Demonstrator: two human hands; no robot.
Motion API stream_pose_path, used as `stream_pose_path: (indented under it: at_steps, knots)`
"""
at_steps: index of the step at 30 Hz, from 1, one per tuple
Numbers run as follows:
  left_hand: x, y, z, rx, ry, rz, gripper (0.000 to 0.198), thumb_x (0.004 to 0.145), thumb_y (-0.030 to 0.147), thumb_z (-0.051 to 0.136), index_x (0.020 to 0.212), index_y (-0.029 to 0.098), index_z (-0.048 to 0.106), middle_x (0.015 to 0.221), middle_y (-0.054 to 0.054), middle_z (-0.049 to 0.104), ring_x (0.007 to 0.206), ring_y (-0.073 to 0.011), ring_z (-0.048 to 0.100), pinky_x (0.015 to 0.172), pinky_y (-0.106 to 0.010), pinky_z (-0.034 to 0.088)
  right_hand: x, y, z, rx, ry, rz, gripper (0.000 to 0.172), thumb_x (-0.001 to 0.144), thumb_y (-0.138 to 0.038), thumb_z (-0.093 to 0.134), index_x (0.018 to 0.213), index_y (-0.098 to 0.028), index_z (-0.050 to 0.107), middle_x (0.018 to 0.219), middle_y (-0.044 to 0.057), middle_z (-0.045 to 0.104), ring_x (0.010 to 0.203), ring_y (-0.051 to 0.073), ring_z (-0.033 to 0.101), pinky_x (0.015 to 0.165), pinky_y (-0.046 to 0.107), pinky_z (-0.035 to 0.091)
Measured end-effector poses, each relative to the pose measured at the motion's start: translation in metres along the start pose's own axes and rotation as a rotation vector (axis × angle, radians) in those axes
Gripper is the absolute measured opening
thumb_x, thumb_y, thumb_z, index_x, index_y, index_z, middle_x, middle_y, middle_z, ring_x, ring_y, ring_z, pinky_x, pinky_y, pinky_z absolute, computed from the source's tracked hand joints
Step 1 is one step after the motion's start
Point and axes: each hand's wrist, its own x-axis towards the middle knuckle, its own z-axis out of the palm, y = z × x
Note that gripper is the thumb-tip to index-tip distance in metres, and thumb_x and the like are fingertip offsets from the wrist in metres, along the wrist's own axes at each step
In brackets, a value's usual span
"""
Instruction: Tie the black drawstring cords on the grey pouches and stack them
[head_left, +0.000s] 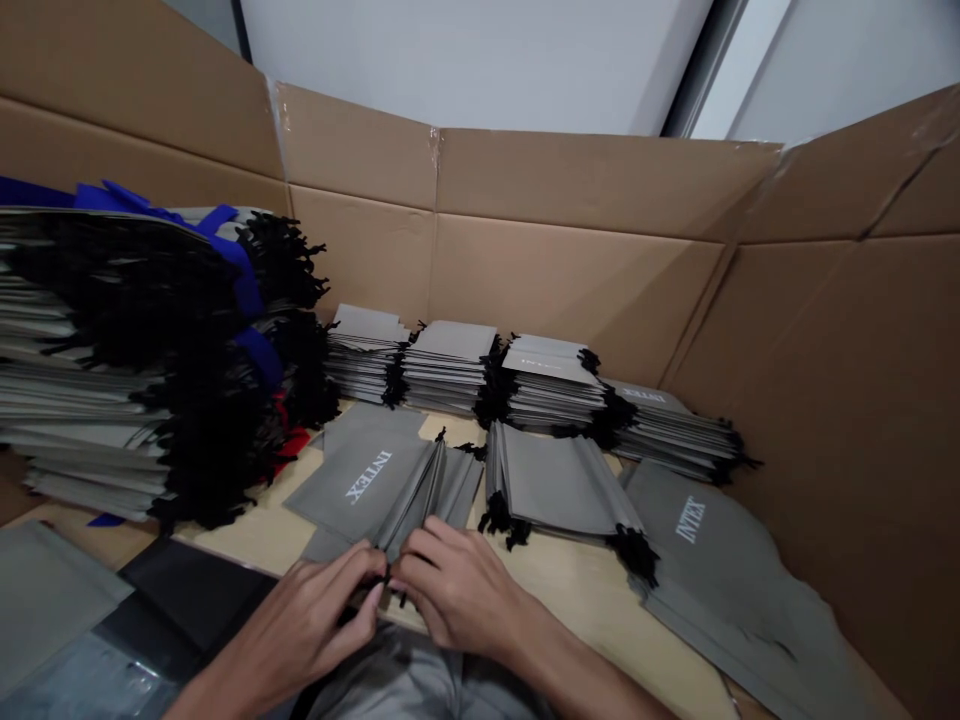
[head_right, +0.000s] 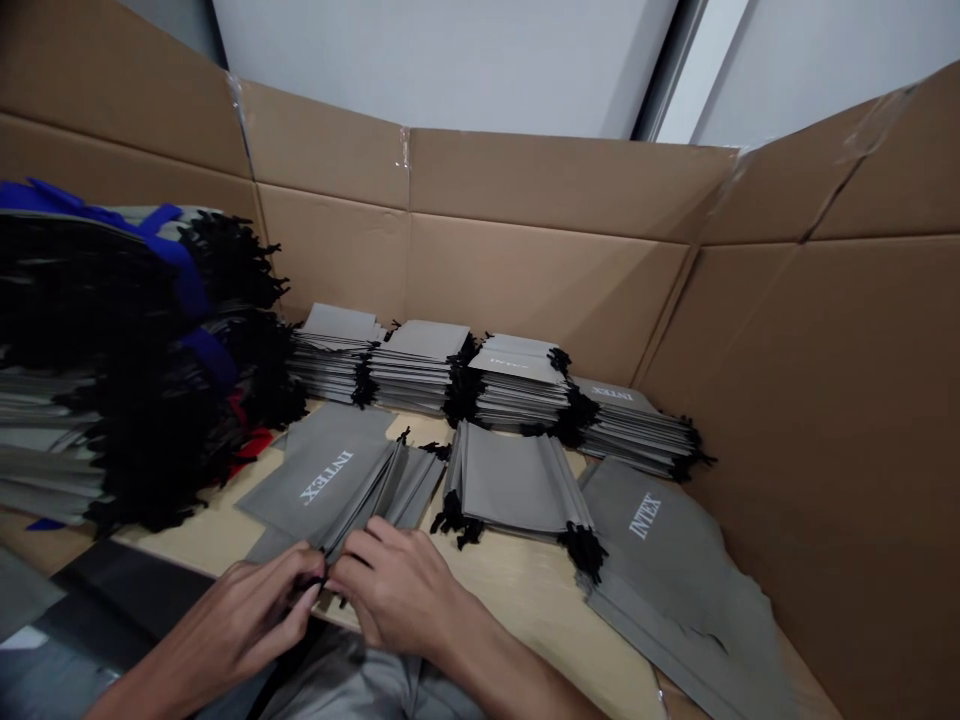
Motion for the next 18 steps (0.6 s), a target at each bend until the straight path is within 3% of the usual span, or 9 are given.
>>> stream_pose_path:
  at_steps: [6,11,18]
  knots:
    - [-0.001,-0.004,0.005,0.026,-0.030,-0.002,0.020,0.106,0.015,0.047,0.115,0.027,0.060,0.095,0.001,0.082,0.075,-0.0185,0.085,0.066,-0.025,0.057,-0.002,0.003,0.005,0.034,0.012,-0.008,0.011,0.100,-0.017,0.073,0.101,-0.023,0.064,0.094,-0.001,0.067,0.086,0.020,0.053,0.055,0.037,0.025]
    - [0.002,-0.005,-0.002,-0.112,-0.109,-0.116,0.017,0.108,0.020,0.048,0.107,0.027,0.064,0.089,0.002,0.079,0.076,-0.0177,0.083,0.068,-0.023,0.056,0.000,0.003,0.001,0.051,-0.020,-0.003,0.014,0.097,-0.010,0.068,0.097,-0.023,0.063,0.092,-0.001,0.066,0.084,0.019,0.052,0.056,0.036,0.026]
    - [0.002,-0.005,-0.005,-0.268,-0.072,-0.213,0.013,0.110,0.025,0.052,0.106,0.028,0.065,0.090,0.004,0.079,0.077,-0.0149,0.081,0.073,-0.019,0.056,0.001,0.000,0.001,0.017,-0.054,0.039,0.012,0.110,-0.024,0.065,0.098,-0.023,0.065,0.094,0.001,0.069,0.085,0.019,0.057,0.056,0.037,0.027]
